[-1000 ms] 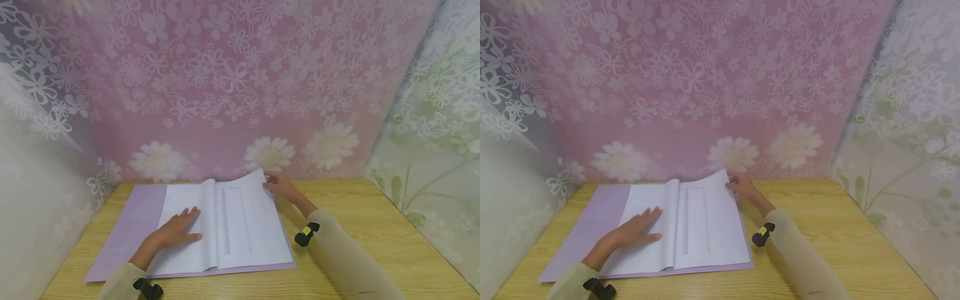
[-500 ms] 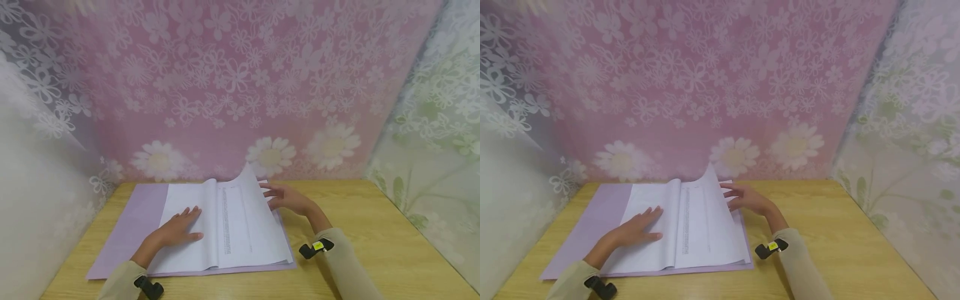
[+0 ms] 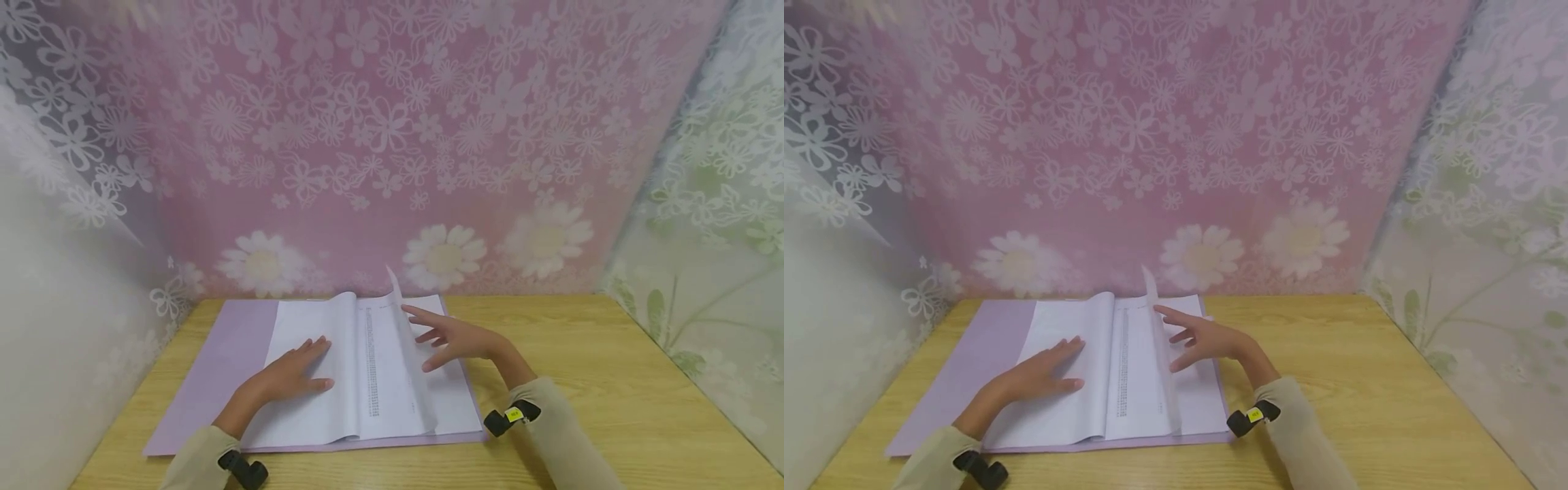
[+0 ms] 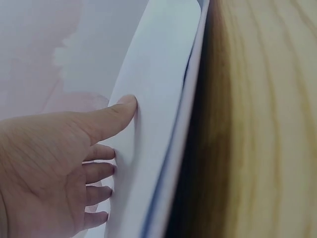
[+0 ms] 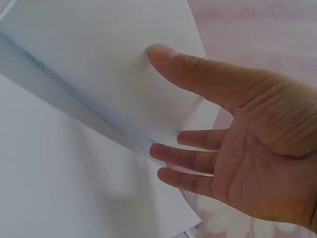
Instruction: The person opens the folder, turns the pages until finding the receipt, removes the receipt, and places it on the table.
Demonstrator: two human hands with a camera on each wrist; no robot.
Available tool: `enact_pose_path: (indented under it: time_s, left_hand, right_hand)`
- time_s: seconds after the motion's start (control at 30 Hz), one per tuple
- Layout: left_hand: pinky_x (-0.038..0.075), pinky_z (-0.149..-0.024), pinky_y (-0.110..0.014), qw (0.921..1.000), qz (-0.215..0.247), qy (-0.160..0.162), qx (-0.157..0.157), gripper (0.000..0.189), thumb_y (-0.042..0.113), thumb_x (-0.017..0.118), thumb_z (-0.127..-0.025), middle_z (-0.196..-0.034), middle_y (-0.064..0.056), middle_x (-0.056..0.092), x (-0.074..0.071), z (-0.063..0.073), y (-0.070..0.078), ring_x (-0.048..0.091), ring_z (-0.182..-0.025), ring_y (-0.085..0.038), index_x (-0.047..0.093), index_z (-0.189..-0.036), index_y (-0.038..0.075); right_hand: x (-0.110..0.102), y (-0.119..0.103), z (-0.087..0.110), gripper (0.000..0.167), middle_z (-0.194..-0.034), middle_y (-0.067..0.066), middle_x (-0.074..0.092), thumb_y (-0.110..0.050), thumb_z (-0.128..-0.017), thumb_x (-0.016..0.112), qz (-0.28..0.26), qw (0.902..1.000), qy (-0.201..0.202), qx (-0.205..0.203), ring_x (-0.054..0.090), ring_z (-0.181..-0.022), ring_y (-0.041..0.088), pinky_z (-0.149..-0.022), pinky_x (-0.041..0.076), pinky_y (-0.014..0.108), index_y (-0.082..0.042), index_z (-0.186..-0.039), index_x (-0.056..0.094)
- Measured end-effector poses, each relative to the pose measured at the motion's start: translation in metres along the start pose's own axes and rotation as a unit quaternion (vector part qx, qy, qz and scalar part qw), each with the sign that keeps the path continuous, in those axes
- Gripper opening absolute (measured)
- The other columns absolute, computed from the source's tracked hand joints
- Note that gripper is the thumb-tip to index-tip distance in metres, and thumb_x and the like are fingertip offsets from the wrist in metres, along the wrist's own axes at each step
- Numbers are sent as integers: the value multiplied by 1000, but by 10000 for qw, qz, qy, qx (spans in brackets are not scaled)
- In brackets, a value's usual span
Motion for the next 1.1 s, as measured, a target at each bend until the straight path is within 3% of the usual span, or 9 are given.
enact_pose_path:
  time_s: [0.23, 0.43, 0.57, 0.77, 0.93, 1.1]
  left_hand:
    - [27, -123, -59, 9986, 280, 451, 22, 75, 42, 70, -96, -163, -20, 36, -4, -2, 2, 28, -153, -42, 43, -154, 2]
    - [30, -122, -54, 9925, 688, 922, 413, 63, 36, 64, -101, -160, -22, 40, -4, -4, 8, 35, -151, -39, 47, -151, 1]
    - [31, -122, -55, 9869, 977, 1202, 450, 66, 40, 61, -102, -163, -17, 38, -4, -4, 18, 34, -152, -36, 40, -157, 8]
    - [24, -124, -57, 9805, 1644, 1053, 222, 79, 50, 56, -103, -170, -12, 23, 3, -4, 33, 26, -155, -36, 20, -165, 17]
    - [17, -127, -55, 9833, 1538, 935, 275, 81, 50, 55, -103, -172, -10, 10, 9, -5, 38, 13, -159, -27, 17, -165, 14]
    - [16, -127, -56, 9856, 1403, 895, 283, 80, 50, 54, -104, -172, -14, 9, 12, -6, 39, 10, -159, -30, 19, -164, 10]
  right_hand:
    - [14, -11, -6, 109, -173, 2, 13, -32, -82, 87, 520, 9986, 64, 2, 48, -143, 35, -115, 41, 57, -32, -165, 17]
    - [27, -16, -10, 103, -172, 8, 16, -33, -84, 85, 767, 9970, -31, -106, 46, -143, 39, -112, 41, 59, -23, -164, 22]
    - [35, -17, -15, 98, -171, 13, 17, -33, -84, 85, 909, 9958, -1, -95, 46, -143, 39, -112, 43, 58, -19, -163, 28]
    - [47, -18, -18, 92, -170, 18, 17, -37, -83, 85, 1067, 9942, 70, 61, 43, -146, 38, -112, 45, 53, -20, -160, 36]
    - [53, -24, -20, 88, -170, 19, 18, -37, -85, 84, 1018, 9947, 172, -25, 46, -144, 37, -111, 46, 54, -21, -159, 39]
    - [57, -30, -22, 84, -169, 17, 23, -34, -87, 82, 906, 9953, 257, -205, 54, -137, 34, -110, 47, 53, -19, -158, 39]
Point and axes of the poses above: each hand's wrist, its own z-axis away from the middle knuckle, its own x-axis out of the palm, y = z × x, the point moved 1 cm from there along -z, towards the middle knuckle
